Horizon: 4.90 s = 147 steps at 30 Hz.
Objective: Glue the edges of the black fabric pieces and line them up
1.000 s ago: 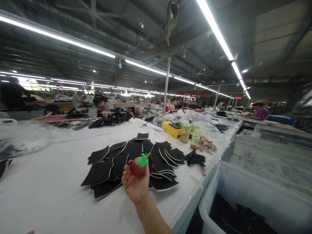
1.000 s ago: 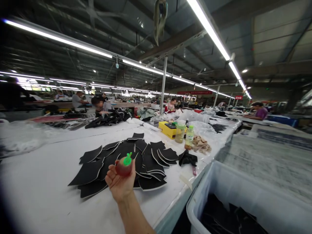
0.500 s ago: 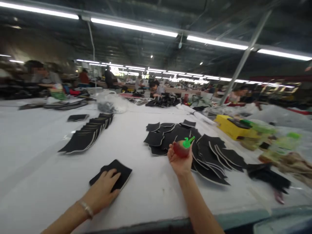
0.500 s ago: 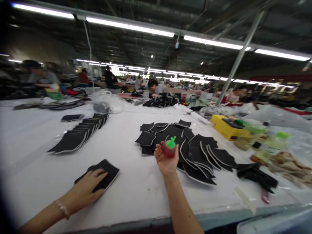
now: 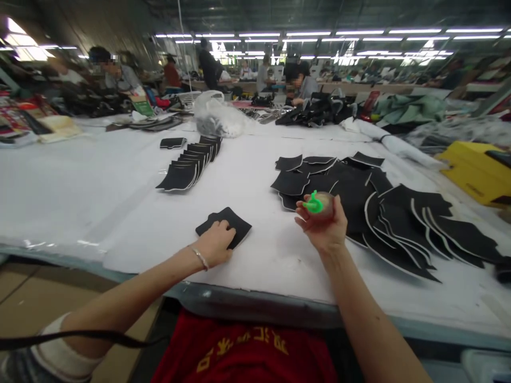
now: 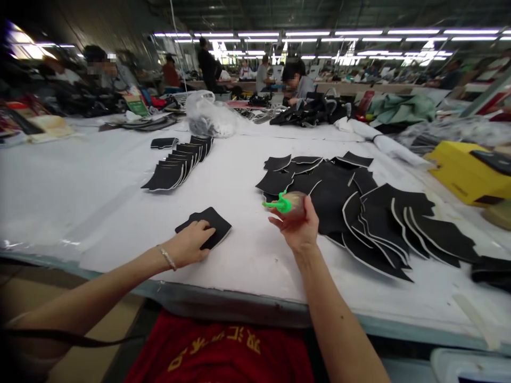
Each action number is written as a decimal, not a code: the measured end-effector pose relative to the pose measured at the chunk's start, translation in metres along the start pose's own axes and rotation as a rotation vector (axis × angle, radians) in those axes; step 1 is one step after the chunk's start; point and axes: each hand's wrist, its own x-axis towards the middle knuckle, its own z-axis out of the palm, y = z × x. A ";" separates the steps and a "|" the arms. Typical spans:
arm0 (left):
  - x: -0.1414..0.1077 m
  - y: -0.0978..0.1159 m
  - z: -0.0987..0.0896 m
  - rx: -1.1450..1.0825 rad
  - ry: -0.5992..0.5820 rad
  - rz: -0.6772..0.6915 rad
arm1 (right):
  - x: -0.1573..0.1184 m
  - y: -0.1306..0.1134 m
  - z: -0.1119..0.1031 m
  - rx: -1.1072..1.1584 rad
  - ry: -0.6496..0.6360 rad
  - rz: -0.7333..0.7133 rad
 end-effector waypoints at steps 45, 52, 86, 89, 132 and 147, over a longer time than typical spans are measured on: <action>0.027 -0.017 0.005 -0.159 -0.045 0.063 | -0.019 0.047 0.055 -1.598 -0.225 -0.846; 0.025 -0.016 0.005 -0.179 -0.057 0.078 | -0.017 0.043 0.056 -1.561 -0.103 -0.697; 0.021 -0.023 0.005 -0.146 -0.086 0.231 | -0.031 0.053 0.045 -1.260 -0.069 -0.403; 0.022 -0.023 0.006 -0.192 -0.080 0.177 | -0.036 0.056 0.045 -1.229 -0.147 -0.344; 0.023 -0.026 0.010 -0.247 -0.057 0.211 | -0.023 0.044 0.021 -1.382 -0.203 -0.566; 0.024 -0.025 0.010 -0.254 -0.080 0.181 | -0.027 0.048 0.021 -1.257 -0.082 -0.449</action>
